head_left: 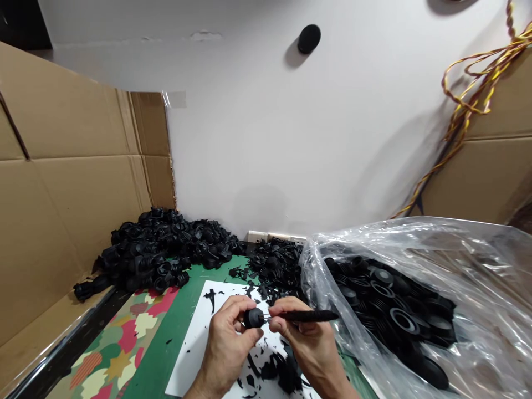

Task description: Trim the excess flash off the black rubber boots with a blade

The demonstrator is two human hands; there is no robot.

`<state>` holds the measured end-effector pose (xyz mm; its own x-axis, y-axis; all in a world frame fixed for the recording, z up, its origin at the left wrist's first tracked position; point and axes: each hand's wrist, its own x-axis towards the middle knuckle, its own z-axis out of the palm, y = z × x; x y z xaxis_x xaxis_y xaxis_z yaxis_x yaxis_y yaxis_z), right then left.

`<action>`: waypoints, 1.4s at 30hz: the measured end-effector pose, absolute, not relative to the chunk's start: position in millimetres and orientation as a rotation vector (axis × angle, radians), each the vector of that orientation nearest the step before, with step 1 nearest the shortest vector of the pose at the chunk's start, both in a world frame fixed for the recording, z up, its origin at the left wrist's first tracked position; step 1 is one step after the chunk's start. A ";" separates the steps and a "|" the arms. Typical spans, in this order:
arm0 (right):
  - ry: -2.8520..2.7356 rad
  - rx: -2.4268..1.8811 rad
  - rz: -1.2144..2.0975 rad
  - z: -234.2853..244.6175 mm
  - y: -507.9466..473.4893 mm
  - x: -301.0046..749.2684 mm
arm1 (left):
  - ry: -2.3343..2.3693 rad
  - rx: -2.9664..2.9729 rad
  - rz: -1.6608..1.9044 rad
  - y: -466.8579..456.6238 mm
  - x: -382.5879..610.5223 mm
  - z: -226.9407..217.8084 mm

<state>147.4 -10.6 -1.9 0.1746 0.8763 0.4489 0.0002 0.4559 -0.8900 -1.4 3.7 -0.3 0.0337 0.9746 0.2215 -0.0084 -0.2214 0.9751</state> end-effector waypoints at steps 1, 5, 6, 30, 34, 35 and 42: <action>-1.265 -0.906 0.746 -1.8 -10.1 147.4 | 1.063 1.378 1.352 3.9 -1.5 -0.9; -1.371 -0.888 0.640 0.5 -10.2 145.8 | 1.041 1.303 1.357 4.5 -0.4 -0.9; -1.400 -0.881 0.605 0.9 -11.1 144.6 | 1.033 1.263 1.358 4.7 0.2 -0.1; -1.086 -1.099 0.972 5.7 -3.0 145.7 | 0.997 1.204 1.403 7.6 -2.9 8.1; -1.224 -1.131 0.964 5.5 -5.1 137.1 | 0.967 1.175 1.417 10.1 -2.7 4.4; -1.256 -1.134 0.975 5.5 -5.7 134.9 | 0.956 1.168 1.415 10.4 -2.3 3.8; -1.012 -1.074 1.187 6.3 -5.5 127.1 | 0.937 1.176 1.366 8.4 -0.6 6.8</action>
